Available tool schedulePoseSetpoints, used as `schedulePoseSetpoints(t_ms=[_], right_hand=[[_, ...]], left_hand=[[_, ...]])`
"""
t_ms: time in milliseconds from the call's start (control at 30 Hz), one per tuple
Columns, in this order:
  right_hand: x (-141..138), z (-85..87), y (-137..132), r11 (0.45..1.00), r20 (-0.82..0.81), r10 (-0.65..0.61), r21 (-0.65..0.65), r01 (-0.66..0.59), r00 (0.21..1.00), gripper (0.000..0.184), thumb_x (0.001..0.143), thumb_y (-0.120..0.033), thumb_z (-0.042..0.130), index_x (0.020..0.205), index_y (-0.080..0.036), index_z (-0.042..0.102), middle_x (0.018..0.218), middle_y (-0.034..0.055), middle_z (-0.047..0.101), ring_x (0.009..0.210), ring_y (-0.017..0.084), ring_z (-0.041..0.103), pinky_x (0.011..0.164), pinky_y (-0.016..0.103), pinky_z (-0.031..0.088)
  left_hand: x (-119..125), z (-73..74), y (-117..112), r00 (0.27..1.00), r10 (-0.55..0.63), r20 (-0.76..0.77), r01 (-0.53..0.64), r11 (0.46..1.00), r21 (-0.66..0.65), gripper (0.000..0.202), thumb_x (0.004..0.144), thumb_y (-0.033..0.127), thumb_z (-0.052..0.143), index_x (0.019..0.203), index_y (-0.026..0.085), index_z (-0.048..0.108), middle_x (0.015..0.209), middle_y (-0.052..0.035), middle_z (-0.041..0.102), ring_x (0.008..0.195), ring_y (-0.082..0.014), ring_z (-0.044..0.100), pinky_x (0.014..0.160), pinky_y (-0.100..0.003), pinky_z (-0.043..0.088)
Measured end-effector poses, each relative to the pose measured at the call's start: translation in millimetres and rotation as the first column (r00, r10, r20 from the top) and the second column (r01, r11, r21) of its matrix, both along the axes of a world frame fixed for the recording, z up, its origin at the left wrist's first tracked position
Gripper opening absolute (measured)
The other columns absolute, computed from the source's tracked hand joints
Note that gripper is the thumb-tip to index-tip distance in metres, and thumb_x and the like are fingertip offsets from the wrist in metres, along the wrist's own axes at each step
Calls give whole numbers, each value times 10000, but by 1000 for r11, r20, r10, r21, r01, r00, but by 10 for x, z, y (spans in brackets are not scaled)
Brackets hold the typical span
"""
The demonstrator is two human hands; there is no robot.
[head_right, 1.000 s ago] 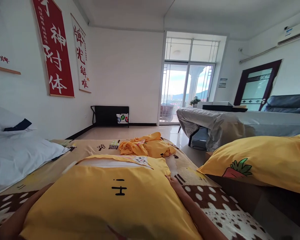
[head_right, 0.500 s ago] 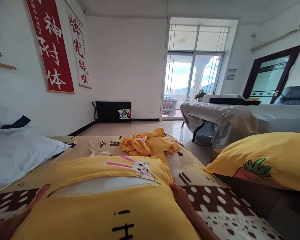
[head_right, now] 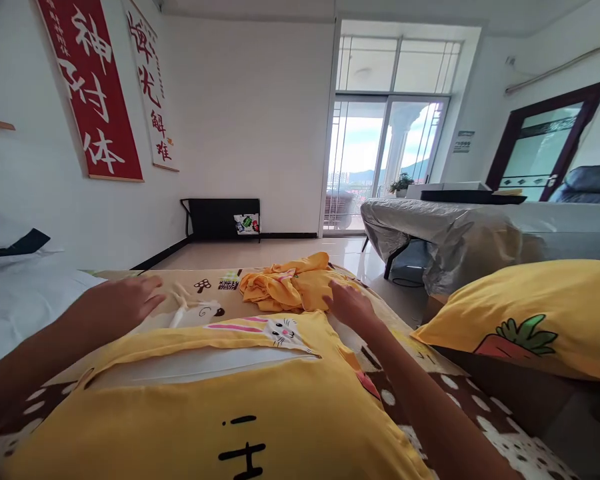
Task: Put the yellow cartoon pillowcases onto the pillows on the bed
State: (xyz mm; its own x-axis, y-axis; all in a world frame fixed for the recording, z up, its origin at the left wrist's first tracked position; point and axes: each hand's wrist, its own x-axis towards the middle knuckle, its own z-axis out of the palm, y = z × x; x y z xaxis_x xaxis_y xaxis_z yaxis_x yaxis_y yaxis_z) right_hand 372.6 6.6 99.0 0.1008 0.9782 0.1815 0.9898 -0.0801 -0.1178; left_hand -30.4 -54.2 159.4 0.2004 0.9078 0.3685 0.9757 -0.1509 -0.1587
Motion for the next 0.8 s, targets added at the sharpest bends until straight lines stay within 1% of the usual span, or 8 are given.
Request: schedulePoseSetpoints(t_ms=[67,133,167,233,333,433,633,800], right_hand=[[-248,205,176,986,-42,36,163,-28,999,408,899,-418,368,1218,-217,525,1123,108,648,1054,275,580,829,367,406],[-468,127,266,972,-109,67,234,-40,992,384,908,-411,358,1181,-219,547,1075,89,673,1022,251,596,851,357,388],[-548,-20,280,972,-144,79,230,-44,986,374,913,-398,353,1170,-214,553,1062,87,679,1022,243,598,868,360,377],[-628,-451,270,987,-220,80,156,-46,972,357,924,-361,340,1152,-205,566,1091,93,673,1071,232,580,907,366,354],[-573,-1083,239,996,-292,85,38,-77,953,318,917,-311,358,1078,-232,621,1075,56,691,1044,198,607,877,332,390],[-411,-1366,277,993,-359,119,20,-120,926,366,919,-348,354,1174,-226,586,1178,72,650,1119,224,574,943,383,363],[-272,-1238,328,981,-509,186,47,-188,840,381,893,-369,366,1077,-176,638,1084,101,685,1036,251,614,915,387,401],[-399,-878,-53,961,-567,274,138,-238,777,395,881,-420,398,1120,-207,631,1141,78,661,1068,226,587,932,353,402]], left_hand=[[716,314,292,989,-147,8,148,986,-77,333,886,384,333,912,186,599,887,-98,679,794,-243,629,682,-327,450],[1300,294,556,907,-397,142,415,900,-133,339,902,396,331,1013,214,594,944,-74,682,843,-224,629,716,-315,459],[1519,149,658,862,-451,233,490,859,-150,344,914,374,317,1076,221,579,994,-70,680,893,-218,628,760,-317,462],[1796,-342,783,857,-442,264,491,856,-163,391,938,325,259,1178,183,534,1135,-103,642,1007,-222,606,861,-345,451],[1861,-1157,820,871,-410,269,473,848,-240,420,934,295,308,1252,98,499,1333,-158,518,1239,-240,472,1010,-374,381],[1750,-1539,815,873,-399,282,473,834,-285,443,947,339,293,1293,139,486,1366,-114,502,1275,-206,441,1052,-367,357],[1734,-1412,740,864,-380,329,471,841,-267,412,926,328,338,1247,164,538,1324,-105,543,1247,-236,468,1036,-428,373],[1728,-1358,668,869,-420,264,450,890,-67,341,875,152,356,1092,128,619,1236,-135,601,1133,-262,549,958,-446,427]])
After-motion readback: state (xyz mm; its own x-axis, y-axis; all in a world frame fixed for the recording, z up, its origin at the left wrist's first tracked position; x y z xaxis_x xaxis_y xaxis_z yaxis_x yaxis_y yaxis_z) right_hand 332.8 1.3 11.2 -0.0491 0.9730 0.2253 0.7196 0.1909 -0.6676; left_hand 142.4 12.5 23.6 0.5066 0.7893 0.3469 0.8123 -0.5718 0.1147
